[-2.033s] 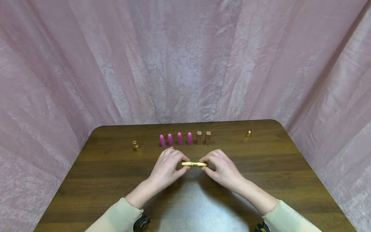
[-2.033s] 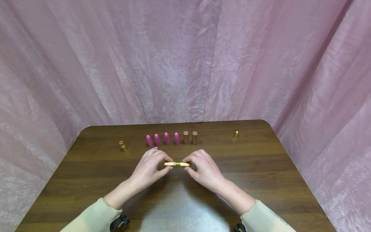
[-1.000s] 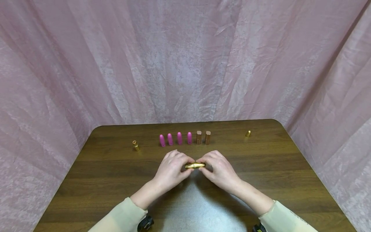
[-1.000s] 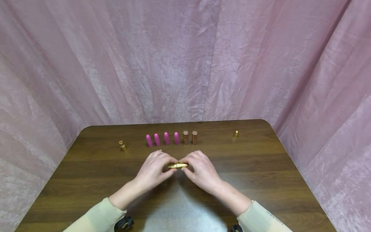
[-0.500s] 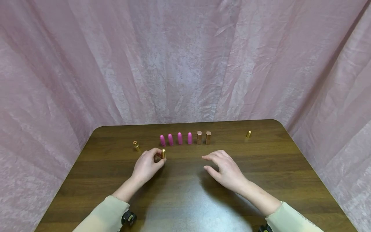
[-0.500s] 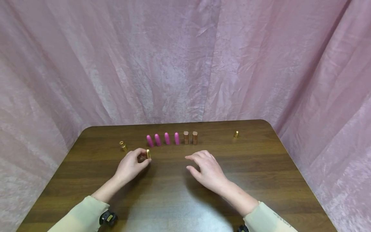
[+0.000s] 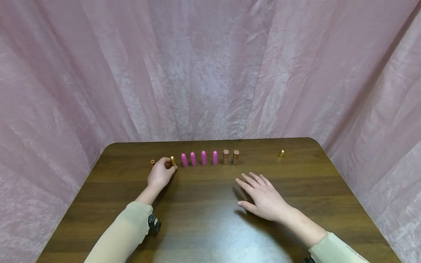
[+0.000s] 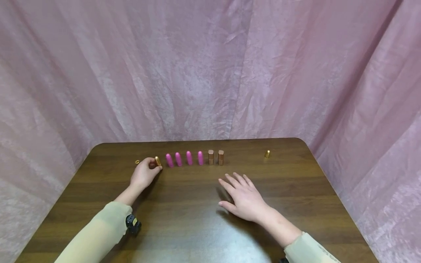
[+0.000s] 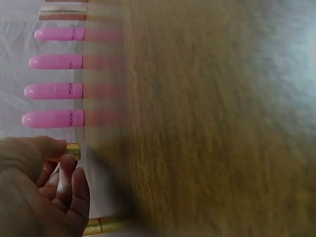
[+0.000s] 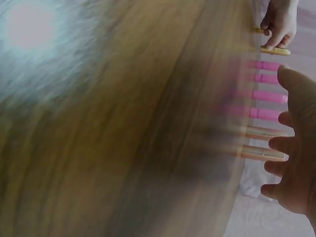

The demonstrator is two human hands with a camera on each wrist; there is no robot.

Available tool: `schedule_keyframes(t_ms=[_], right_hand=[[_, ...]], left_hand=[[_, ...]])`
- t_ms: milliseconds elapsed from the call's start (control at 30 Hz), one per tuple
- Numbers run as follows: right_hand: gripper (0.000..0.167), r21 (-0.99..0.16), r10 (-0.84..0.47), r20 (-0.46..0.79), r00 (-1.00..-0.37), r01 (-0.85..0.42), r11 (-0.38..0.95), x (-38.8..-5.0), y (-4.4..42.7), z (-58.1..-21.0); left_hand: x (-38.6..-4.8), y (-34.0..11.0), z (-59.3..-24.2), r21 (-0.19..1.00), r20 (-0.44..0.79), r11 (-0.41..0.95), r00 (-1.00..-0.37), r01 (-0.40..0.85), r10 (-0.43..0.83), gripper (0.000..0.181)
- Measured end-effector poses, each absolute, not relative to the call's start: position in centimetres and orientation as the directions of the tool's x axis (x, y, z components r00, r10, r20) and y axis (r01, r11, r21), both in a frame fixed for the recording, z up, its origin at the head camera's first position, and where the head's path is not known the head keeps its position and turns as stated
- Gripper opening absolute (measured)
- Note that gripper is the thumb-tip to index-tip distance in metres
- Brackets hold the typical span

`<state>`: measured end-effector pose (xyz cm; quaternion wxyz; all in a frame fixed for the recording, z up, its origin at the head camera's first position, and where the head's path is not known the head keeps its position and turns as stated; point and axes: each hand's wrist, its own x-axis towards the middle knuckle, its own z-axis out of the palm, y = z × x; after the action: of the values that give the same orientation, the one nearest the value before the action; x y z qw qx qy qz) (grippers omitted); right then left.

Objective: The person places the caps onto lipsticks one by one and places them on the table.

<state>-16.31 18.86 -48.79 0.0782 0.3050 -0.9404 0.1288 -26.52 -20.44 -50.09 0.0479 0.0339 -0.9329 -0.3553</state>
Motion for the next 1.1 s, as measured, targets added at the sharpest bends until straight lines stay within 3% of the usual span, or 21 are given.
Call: schedule_keyframes(t_ms=[467,633,767,867,1100], right_hand=[[0.077,-0.171,-0.539,0.203,-0.817,-0.572,0.803,-16.0,20.0,-49.6],[0.077,-0.169,-0.537,0.203,-0.819,-0.569,0.805,-15.9,20.2,-49.8],[0.077,-0.184,-0.522,0.191,-0.831,-0.552,0.813,-16.0,20.8,-49.4],[0.076,-0.195,-0.495,0.185,-0.849,-0.525,0.828,-16.3,21.8,-48.6],[0.077,-0.238,-0.406,0.162,-0.900,-0.434,0.869,-18.3,24.7,-46.9]], left_hand=[[-27.4,-20.4,-50.8,0.672,0.043,0.739,-0.994,-0.049,-0.105,0.039],[-27.1,-20.3,-50.8,0.666,0.057,0.746,-0.995,-0.022,-0.080,0.058],[-26.1,-20.0,-49.7,0.639,0.143,0.769,-0.985,0.021,-0.092,0.079],[-25.2,-19.4,-48.1,0.599,0.249,0.796,-0.965,0.088,-0.081,0.085],[-24.0,-16.9,-44.3,0.444,0.412,0.838,-0.903,0.318,0.124,0.089]])
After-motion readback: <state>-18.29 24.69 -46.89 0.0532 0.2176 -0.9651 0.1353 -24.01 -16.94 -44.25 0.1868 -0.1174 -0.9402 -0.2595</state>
